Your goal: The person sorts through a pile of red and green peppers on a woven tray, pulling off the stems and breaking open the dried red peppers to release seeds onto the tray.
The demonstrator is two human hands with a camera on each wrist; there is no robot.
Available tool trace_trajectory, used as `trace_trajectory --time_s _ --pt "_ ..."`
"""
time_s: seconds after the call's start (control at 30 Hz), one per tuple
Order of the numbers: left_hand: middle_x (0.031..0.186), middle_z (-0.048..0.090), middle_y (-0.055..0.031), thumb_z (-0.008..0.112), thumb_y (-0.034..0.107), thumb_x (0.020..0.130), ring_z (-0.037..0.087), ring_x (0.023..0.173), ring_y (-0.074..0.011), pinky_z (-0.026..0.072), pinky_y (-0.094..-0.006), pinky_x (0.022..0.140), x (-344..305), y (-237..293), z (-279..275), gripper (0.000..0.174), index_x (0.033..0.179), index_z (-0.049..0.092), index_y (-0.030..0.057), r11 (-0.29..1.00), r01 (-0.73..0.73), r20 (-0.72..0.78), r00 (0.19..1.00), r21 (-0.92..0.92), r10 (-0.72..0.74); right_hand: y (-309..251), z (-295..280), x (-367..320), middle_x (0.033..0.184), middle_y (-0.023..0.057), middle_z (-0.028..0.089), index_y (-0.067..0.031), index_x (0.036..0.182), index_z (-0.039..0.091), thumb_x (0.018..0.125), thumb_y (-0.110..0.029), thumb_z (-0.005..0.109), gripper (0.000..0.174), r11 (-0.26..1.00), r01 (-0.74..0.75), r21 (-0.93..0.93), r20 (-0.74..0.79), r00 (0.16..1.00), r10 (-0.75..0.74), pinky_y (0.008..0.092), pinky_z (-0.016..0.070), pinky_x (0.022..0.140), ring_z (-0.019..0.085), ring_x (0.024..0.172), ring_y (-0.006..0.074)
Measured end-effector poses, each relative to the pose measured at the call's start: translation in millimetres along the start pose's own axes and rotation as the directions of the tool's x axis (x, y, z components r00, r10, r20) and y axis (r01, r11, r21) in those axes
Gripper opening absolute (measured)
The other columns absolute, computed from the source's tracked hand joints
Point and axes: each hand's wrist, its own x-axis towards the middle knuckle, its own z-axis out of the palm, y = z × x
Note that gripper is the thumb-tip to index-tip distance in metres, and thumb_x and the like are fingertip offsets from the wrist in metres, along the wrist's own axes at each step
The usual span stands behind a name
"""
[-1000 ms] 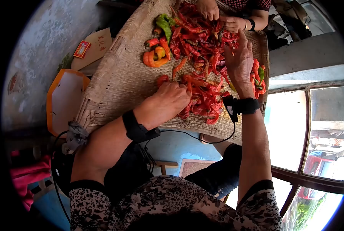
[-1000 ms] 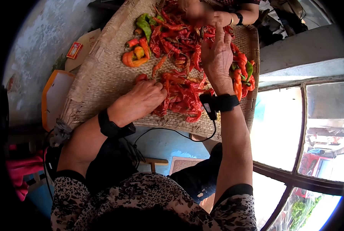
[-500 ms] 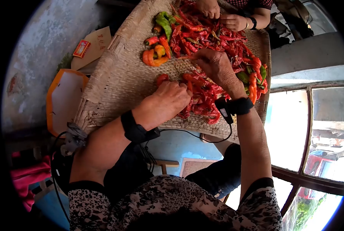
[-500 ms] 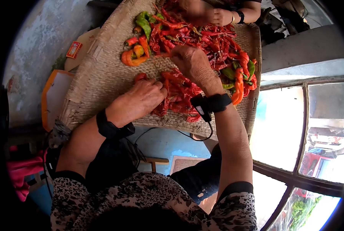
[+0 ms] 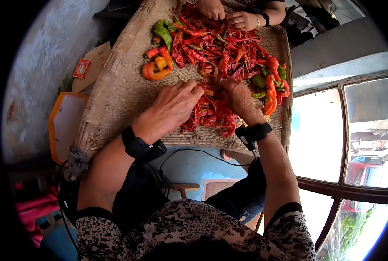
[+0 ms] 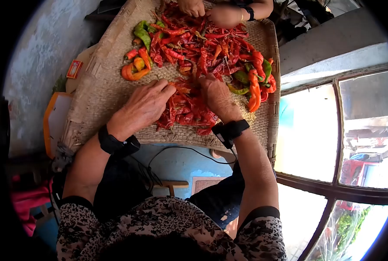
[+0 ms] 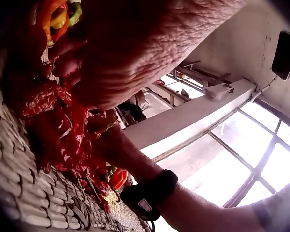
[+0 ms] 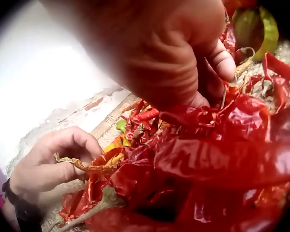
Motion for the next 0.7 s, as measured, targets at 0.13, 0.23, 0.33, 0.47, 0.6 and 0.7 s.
trace_trajectory --time_s 0.13,0.23,0.33,0.47,0.6,0.7 --pt "0.109 0.051 -0.0137 0.055 -0.004 0.079 0.055 0.098 -0.0301 0.0480 -0.0432 0.083 0.8 -1.6 15.5 0.034 0.113 0.055 0.0018 0.995 -0.094 -0.054 0.994 0.028 0.095 -8.4 -4.4 -1.9 0.094 0.0143 0.060 -0.0072 0.097 0.066 0.079 -0.002 0.062 0.019 0.983 0.100 0.153 -0.002 0.995 -0.101 0.0416 0.0498 0.076 0.061 0.088 0.0338" --pt "0.113 0.051 -0.0123 0.055 -0.005 0.079 0.053 0.103 -0.0300 0.0484 -0.0422 0.085 -3.7 -2.5 20.6 0.043 0.121 0.054 0.0040 0.989 -0.135 -0.006 0.991 0.062 0.136 -12.4 -17.9 -0.2 0.091 0.0143 0.061 -0.0070 0.093 0.067 0.078 -0.004 0.063 0.016 0.983 0.059 0.173 -0.032 0.998 -0.055 0.0417 0.0504 0.073 0.062 0.085 0.0330" --pt "0.113 0.051 -0.0118 0.055 -0.006 0.079 0.054 0.102 -0.0296 0.0485 -0.0417 0.084 -2.8 -0.6 17.2 0.042 0.120 0.054 0.0030 0.995 -0.085 0.079 0.994 0.051 0.081 2.8 -36.7 9.7 0.088 0.0131 0.062 -0.0056 0.092 0.068 0.078 -0.007 0.066 0.015 0.980 0.056 0.193 -0.104 0.994 -0.037 0.0402 0.0514 0.071 0.064 0.081 0.0301" --pt "0.108 0.052 -0.0127 0.057 -0.002 0.079 0.056 0.099 -0.0291 0.0508 -0.0406 0.081 -3.9 -0.4 15.9 0.033 0.112 0.055 0.0026 0.989 -0.109 0.041 0.994 0.099 0.105 13.5 -60.8 34.5 0.086 0.0129 0.059 -0.0045 0.109 0.064 0.083 -0.011 0.068 0.027 0.985 -0.108 0.135 -0.535 0.828 0.165 0.0383 0.0500 0.066 0.062 0.078 0.0257" --pt "0.110 0.052 -0.0125 0.055 -0.003 0.079 0.055 0.100 -0.0285 0.0493 -0.0401 0.082 -2.8 1.7 13.6 0.040 0.118 0.054 0.0021 0.992 -0.086 0.101 0.992 0.094 0.077 4.2 -50.2 36.4 0.088 0.0155 0.058 -0.0077 0.123 0.054 0.085 -0.013 0.064 0.040 0.991 0.059 -0.120 -0.469 0.876 -0.109 0.0431 0.0509 0.064 0.062 0.076 0.0327" --pt "0.108 0.053 -0.0131 0.056 -0.002 0.079 0.055 0.100 -0.0279 0.0496 -0.0394 0.082 -3.3 0.1 18.1 0.039 0.118 0.055 0.0020 0.989 -0.098 0.064 0.994 0.111 0.091 -8.2 -14.3 25.5 0.098 0.0167 0.062 -0.0091 0.127 0.049 0.086 -0.013 0.059 0.042 0.958 0.184 -0.221 -0.009 0.982 -0.190 0.0458 0.0522 0.064 0.064 0.079 0.0367"
